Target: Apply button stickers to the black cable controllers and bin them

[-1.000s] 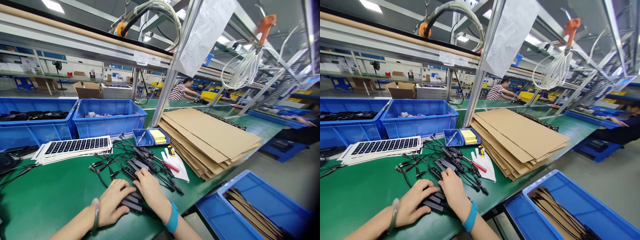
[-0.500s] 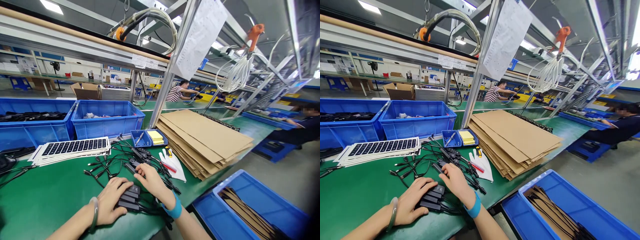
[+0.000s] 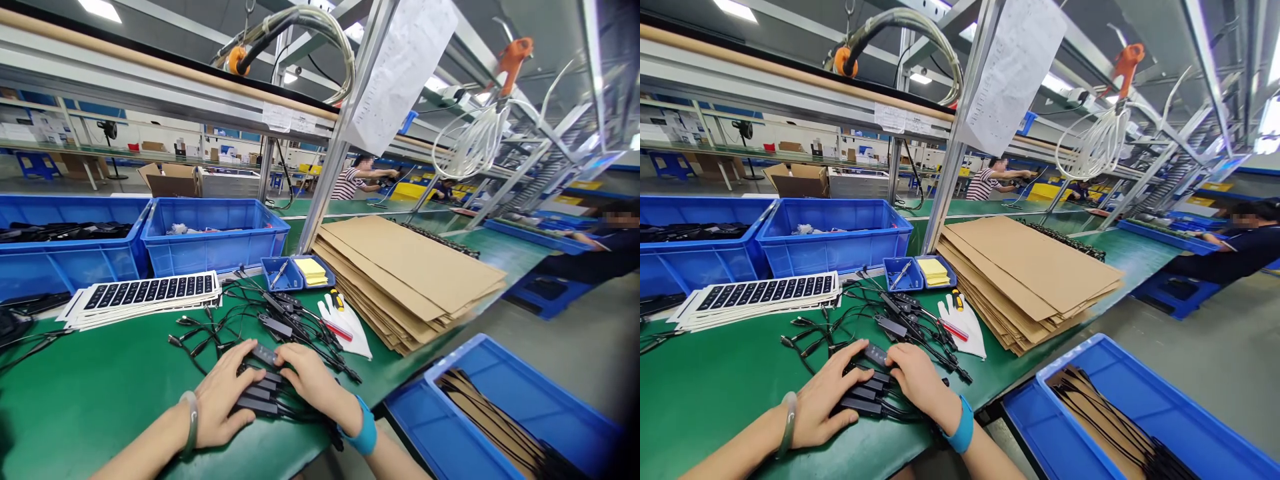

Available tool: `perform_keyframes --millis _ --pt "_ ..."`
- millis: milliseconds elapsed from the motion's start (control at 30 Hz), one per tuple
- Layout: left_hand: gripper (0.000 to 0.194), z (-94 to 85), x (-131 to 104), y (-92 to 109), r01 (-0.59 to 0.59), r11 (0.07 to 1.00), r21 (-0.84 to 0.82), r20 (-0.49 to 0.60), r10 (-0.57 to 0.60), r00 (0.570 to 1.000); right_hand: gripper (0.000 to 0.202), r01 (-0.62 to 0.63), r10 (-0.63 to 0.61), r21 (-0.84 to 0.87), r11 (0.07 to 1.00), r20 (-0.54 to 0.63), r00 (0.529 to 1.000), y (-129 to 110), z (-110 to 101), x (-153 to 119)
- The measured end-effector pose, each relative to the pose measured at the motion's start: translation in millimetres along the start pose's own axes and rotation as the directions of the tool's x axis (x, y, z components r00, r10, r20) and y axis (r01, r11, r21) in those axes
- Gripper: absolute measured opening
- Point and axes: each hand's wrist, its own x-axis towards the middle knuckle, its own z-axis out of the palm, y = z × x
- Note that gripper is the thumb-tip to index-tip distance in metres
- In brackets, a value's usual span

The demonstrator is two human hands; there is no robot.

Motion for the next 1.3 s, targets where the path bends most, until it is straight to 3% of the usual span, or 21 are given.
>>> perform_keyframes --millis 167,267,400,500,700,833,1000,1133,1233,1300 --pt "0.055 5.0 0.0 -2.9 -0.022 0.995 0.099 0.044 0.017 0.999 0.031 0.156 -0.159 0.085 0.984 0.03 0.987 -3.0 -14.6 -1.4" --pt "0.074 4.4 0.9 -3.8 -0.03 0.994 0.106 0.053 0.024 0.998 0.028 0.099 -0.117 0.157 0.983 0.106 0.988 -2.3 -25.8 8.5" --pt "0.076 2.2 3.0 -2.2 -0.035 0.99 0.138 0.076 0.024 0.997 0.029 -0.101 0.089 -0.221 0.97 -0.063 0.994 3.6 -23.2 29.0" --pt "0.077 2.7 4.0 -0.5 -0.036 0.982 0.184 0.079 0.022 0.997 0.026 -0.125 0.104 -0.367 0.922 -0.075 0.992 4.6 -18.0 36.8" --pt "0.079 6.0 1.9 0.8 -0.021 0.978 0.209 0.029 0.016 0.999 0.028 -0.059 0.056 -0.086 0.995 -0.035 0.998 -8.9 -18.8 21.0" --pt "0.076 6.3 0.6 2.9 0.034 0.972 0.233 -0.039 -0.025 0.999 0.027 -0.085 0.085 -0.05 0.995 0.008 0.996 -17.0 -8.1 7.4" --pt "0.091 14.1 -3.2 0.3 0.11 0.93 0.349 -0.158 -0.058 0.986 0.031 -0.066 0.064 0.024 0.998 0.057 0.996 -17.1 -11.8 -5.0" --pt "0.089 28.2 -4.2 -13.4 0.064 0.905 0.421 -0.237 0.041 0.971 0.049 0.012 -0.032 0.129 0.992 0.152 0.988 -5.1 -22.0 -9.9" --pt "0.079 35.8 -0.7 -20.9 -0.024 0.887 0.462 -0.265 0.164 0.95 0.048 -0.107 0.072 0.24 0.965 0.148 0.986 8.4 -14.0 -7.7" --pt "0.079 38.4 1.3 -21.7 -0.041 0.881 0.471 -0.259 0.182 0.949 0.052 -0.186 0.148 0.318 0.93 0.14 0.979 15.2 -4.7 -4.1"
